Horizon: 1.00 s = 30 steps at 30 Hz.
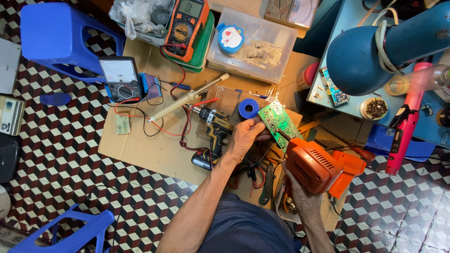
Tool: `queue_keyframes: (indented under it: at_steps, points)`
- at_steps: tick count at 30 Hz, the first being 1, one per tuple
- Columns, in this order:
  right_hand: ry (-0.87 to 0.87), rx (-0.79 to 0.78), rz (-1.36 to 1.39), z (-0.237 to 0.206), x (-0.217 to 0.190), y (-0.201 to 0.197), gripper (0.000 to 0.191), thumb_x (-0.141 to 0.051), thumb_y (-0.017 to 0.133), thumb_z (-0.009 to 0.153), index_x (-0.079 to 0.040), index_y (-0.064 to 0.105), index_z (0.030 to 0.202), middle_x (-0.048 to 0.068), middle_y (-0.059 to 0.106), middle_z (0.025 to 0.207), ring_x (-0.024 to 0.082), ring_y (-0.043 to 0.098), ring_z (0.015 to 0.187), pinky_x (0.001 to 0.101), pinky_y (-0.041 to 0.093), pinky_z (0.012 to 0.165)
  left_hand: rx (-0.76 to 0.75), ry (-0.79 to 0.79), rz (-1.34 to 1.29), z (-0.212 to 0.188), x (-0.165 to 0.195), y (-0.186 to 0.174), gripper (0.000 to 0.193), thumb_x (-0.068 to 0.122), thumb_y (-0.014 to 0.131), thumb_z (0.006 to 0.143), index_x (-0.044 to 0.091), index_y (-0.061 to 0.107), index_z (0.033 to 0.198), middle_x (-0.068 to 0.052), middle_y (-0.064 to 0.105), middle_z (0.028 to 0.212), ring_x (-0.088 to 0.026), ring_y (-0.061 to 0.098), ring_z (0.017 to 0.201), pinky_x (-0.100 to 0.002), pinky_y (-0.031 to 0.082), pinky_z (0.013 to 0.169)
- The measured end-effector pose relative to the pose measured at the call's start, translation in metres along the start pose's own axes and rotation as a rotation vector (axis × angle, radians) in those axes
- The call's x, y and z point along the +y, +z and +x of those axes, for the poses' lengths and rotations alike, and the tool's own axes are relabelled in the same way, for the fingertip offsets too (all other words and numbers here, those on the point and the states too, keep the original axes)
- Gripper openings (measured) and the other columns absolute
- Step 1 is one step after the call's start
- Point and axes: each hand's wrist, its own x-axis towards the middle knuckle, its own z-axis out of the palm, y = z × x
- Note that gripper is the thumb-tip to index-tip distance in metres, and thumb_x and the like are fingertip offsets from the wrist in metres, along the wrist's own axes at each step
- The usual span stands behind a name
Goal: The person uses a soldering iron and a heat gun to work on a green circuit board, repeatedly heating and inspecting solder joints. The person flips the board to check both sides and continues applying heat to specific areas.
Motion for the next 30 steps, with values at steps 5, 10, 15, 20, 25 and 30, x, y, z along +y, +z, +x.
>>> queue_keyframes:
  at_steps: [5,10,15,20,25,30]
  points:
    - [0.022,-0.002,0.008,0.001,0.001,0.0,0.026,-0.036,0.075,0.086,-0.011,0.072,0.091,0.001,0.071,0.069,0.013,0.07,0.059,0.0337,0.065,0.059,0.002,-0.029,-0.003,0.001,0.001,0.0,0.036,0.022,0.062,0.101,-0.001,0.066,0.129,-0.007,0.074,0.11,-0.015,0.073,0.096,-0.032,0.061,0.089]
    - [0.025,-0.022,0.004,0.001,0.002,0.0,0.026,-0.035,0.075,0.086,-0.01,0.071,0.092,0.002,0.07,0.068,0.014,0.069,0.058,0.0341,0.064,0.056,0.008,-0.033,-0.009,0.002,0.001,-0.001,0.035,0.022,0.063,0.101,-0.001,0.066,0.129,-0.008,0.074,0.108,-0.016,0.072,0.095,-0.032,0.061,0.089]
    - [0.052,-0.014,0.026,0.001,0.0,0.002,0.027,-0.034,0.075,0.086,-0.01,0.07,0.096,0.003,0.069,0.067,0.014,0.068,0.057,0.0338,0.063,0.053,-0.015,-0.023,-0.02,0.004,-0.002,-0.003,0.035,0.021,0.062,0.102,-0.001,0.065,0.129,-0.009,0.074,0.11,-0.017,0.073,0.096,-0.033,0.061,0.089]
    - [0.042,-0.023,0.054,0.0,-0.004,0.001,0.027,-0.033,0.075,0.087,-0.008,0.07,0.095,0.003,0.069,0.067,0.014,0.067,0.057,0.0329,0.062,0.054,-0.02,0.014,0.013,0.003,-0.004,-0.003,0.036,0.02,0.06,0.103,-0.002,0.064,0.131,-0.009,0.073,0.113,-0.016,0.071,0.098,-0.033,0.061,0.088]
    - [0.012,-0.029,0.056,-0.002,-0.007,0.002,0.028,-0.034,0.074,0.087,-0.009,0.071,0.1,0.002,0.069,0.068,0.013,0.067,0.058,0.0314,0.061,0.054,-0.03,0.036,0.042,0.0,-0.001,0.0,0.036,0.021,0.059,0.103,-0.003,0.062,0.131,-0.009,0.072,0.113,-0.017,0.072,0.098,-0.034,0.062,0.088]
    - [0.062,-0.03,0.043,-0.002,-0.006,0.0,0.032,-0.037,0.073,0.086,-0.011,0.071,0.104,0.003,0.068,0.069,0.013,0.067,0.059,0.0314,0.06,0.054,-0.02,0.046,0.081,-0.002,0.007,0.005,0.035,0.02,0.058,0.102,-0.003,0.062,0.129,-0.01,0.073,0.111,-0.018,0.073,0.096,-0.034,0.064,0.086]
